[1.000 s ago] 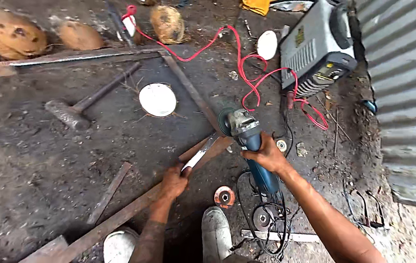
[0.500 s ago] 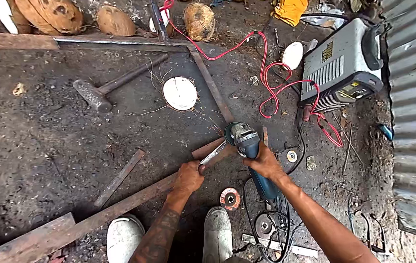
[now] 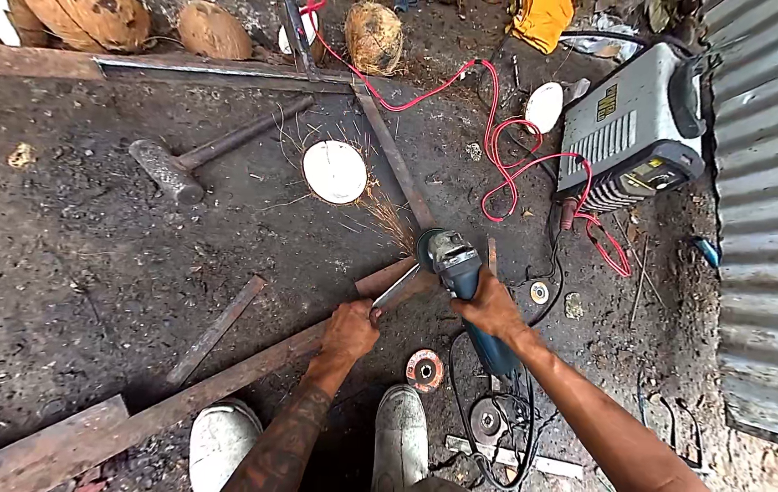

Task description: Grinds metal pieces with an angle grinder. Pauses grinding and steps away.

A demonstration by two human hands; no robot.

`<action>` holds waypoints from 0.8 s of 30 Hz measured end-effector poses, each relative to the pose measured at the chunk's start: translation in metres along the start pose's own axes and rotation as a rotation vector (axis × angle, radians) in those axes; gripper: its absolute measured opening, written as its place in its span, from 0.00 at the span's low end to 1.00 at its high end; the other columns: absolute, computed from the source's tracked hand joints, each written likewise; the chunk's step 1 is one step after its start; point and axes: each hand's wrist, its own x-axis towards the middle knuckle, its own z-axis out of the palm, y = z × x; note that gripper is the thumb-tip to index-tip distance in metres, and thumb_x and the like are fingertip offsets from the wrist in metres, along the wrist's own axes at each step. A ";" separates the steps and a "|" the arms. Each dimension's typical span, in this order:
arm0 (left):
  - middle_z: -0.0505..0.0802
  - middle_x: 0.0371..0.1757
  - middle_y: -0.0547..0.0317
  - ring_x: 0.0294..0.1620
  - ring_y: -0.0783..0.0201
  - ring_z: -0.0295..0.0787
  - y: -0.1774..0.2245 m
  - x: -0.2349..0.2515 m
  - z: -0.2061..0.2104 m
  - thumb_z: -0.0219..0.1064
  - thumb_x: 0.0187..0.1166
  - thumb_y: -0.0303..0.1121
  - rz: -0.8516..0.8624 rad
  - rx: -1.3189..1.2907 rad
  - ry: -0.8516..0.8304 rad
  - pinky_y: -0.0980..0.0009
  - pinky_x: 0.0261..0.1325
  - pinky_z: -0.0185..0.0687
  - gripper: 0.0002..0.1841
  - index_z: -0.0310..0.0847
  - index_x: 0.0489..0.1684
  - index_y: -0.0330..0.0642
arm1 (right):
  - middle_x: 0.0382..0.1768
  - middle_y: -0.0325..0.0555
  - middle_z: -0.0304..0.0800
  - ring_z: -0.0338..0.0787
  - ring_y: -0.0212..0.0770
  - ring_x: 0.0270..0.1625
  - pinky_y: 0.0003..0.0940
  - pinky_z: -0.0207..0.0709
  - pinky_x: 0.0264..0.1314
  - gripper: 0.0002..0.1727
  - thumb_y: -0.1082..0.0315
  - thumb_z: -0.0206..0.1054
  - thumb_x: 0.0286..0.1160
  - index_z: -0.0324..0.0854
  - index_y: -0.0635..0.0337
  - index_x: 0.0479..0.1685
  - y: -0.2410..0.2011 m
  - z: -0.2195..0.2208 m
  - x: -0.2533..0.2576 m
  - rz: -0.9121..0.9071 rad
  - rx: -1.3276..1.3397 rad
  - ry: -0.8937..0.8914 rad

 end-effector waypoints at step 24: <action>0.91 0.51 0.42 0.59 0.46 0.89 -0.005 0.008 -0.007 0.58 0.89 0.43 -0.006 -0.051 -0.043 0.46 0.66 0.78 0.18 0.86 0.49 0.36 | 0.50 0.54 0.91 0.92 0.51 0.55 0.56 0.83 0.59 0.46 0.52 0.80 0.53 0.69 0.63 0.76 0.002 0.012 0.006 -0.022 0.041 -0.009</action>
